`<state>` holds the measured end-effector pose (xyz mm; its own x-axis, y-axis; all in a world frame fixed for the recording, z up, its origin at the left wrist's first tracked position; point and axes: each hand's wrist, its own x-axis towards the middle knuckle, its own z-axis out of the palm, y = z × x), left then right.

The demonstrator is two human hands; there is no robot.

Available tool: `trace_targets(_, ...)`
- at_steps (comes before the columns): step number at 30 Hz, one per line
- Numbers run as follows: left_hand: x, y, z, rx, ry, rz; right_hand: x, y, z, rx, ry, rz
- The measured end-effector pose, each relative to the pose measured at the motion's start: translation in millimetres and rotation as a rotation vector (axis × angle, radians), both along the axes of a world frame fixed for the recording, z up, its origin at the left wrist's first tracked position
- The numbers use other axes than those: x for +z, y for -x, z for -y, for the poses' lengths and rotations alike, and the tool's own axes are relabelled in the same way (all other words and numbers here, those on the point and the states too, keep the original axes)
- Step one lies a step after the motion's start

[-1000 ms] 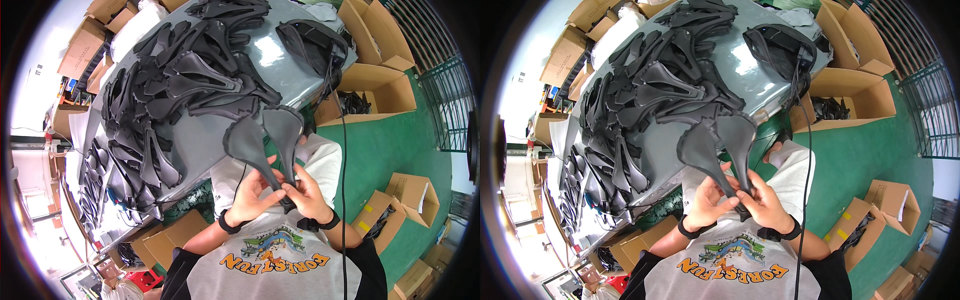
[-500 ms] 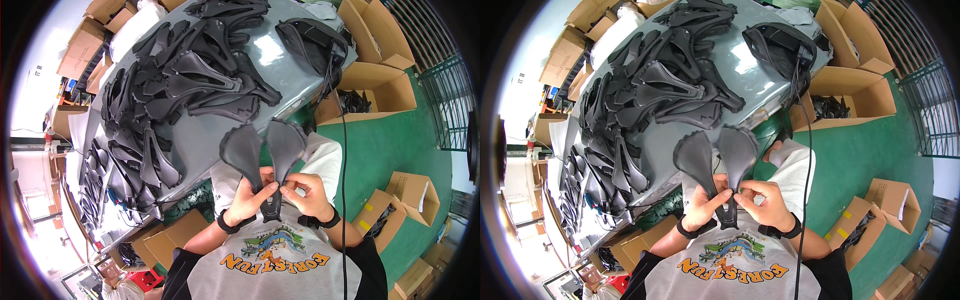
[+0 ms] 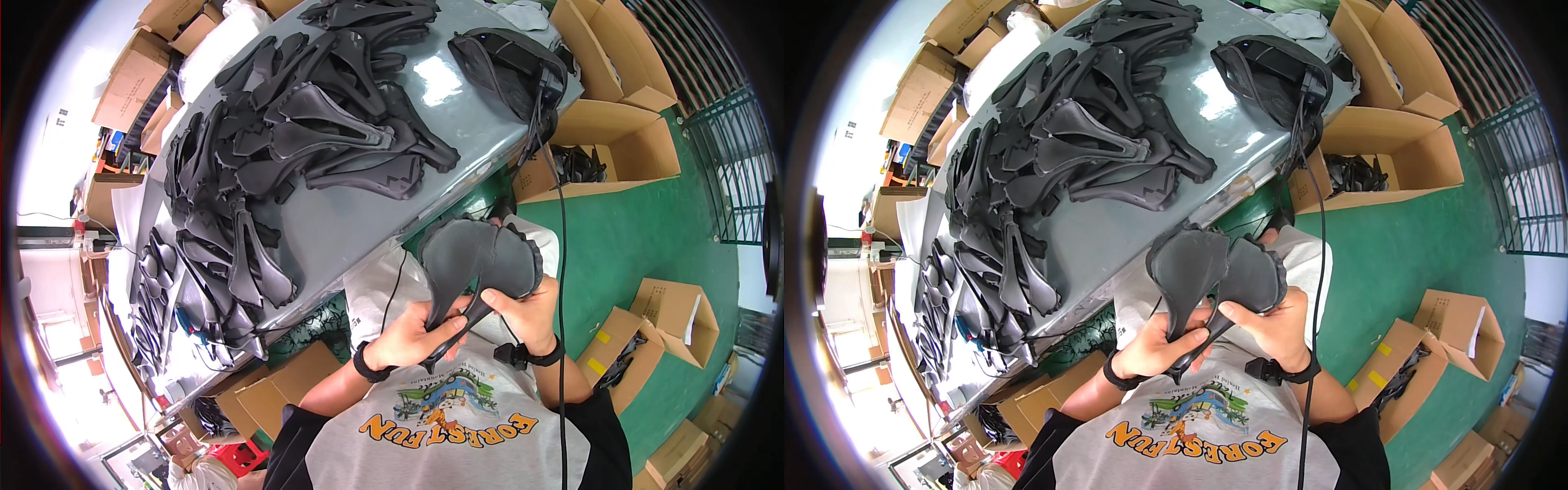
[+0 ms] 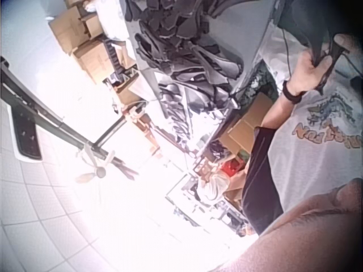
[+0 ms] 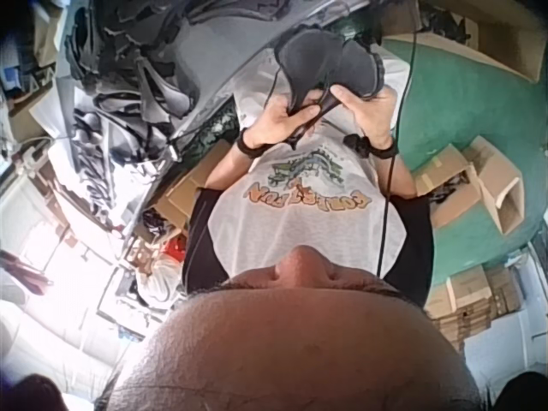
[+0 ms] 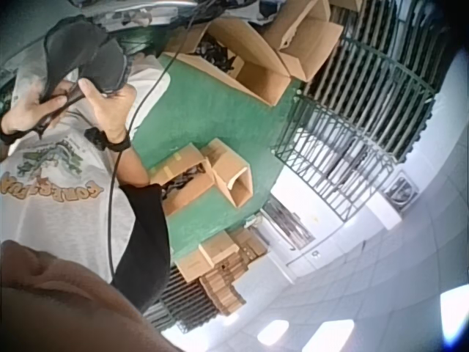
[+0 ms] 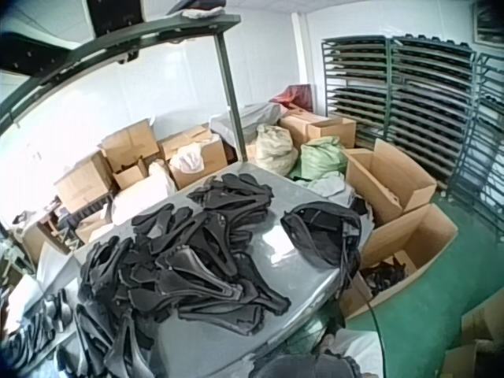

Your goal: Inspecting and sorting bicycle saddles on a work table.

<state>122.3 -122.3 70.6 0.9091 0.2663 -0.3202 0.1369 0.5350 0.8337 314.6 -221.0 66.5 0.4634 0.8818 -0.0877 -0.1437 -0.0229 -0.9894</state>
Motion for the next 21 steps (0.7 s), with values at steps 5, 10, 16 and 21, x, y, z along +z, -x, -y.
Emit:
trace_targets(5,4,0,0,-0.049,0.003,-0.005,-5,-9,7,-0.047,-0.007,0.126)
trace_targets(10,-1,5,-1,-0.048,0.030,-0.002,-6,-3,2,-0.172,0.056,-0.148)
trace_targets(16,-7,8,4,0.202,0.286,0.033,-16,5,-1,0.082,-0.118,-0.196)
trace_targets(21,-10,5,7,0.172,0.177,0.083,-11,12,-5,0.237,-0.049,-0.037)
